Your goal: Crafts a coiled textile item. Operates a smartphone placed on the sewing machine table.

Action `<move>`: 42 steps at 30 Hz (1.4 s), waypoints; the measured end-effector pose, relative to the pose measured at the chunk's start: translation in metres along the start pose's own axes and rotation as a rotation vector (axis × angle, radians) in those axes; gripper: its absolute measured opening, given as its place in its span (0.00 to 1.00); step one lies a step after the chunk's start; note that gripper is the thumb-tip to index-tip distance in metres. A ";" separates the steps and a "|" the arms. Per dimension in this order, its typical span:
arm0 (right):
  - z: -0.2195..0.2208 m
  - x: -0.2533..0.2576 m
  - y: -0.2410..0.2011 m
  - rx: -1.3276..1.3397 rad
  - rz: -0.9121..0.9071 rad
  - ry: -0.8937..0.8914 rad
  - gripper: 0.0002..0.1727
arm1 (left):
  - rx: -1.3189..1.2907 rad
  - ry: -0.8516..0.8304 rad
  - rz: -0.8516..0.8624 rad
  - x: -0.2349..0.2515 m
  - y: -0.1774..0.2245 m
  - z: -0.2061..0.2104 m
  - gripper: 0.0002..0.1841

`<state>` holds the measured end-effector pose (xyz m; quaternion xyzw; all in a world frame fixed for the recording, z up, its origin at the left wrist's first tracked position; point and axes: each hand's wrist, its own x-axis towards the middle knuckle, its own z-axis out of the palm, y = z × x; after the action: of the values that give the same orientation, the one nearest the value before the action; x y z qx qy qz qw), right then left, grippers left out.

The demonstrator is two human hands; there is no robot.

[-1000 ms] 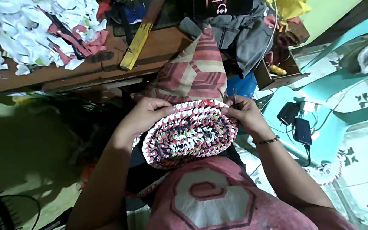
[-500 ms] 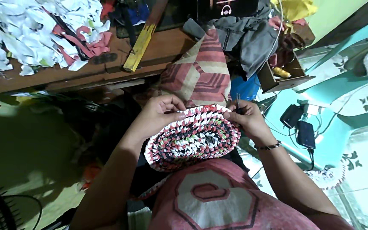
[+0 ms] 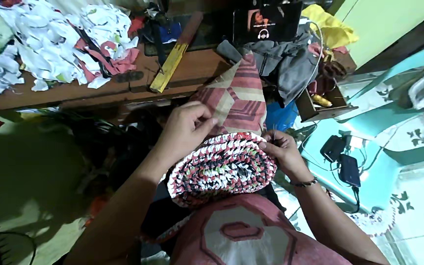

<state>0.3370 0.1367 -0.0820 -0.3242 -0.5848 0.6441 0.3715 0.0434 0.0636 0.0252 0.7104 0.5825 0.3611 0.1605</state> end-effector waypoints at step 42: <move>-0.019 0.018 0.035 0.149 -0.134 -0.110 0.07 | 0.222 0.305 0.297 0.247 -0.089 0.056 0.23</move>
<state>0.3406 0.1609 -0.1183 -0.2199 -0.5751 0.6763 0.4044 0.0341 0.3310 0.0098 0.7387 0.5252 0.4177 -0.0631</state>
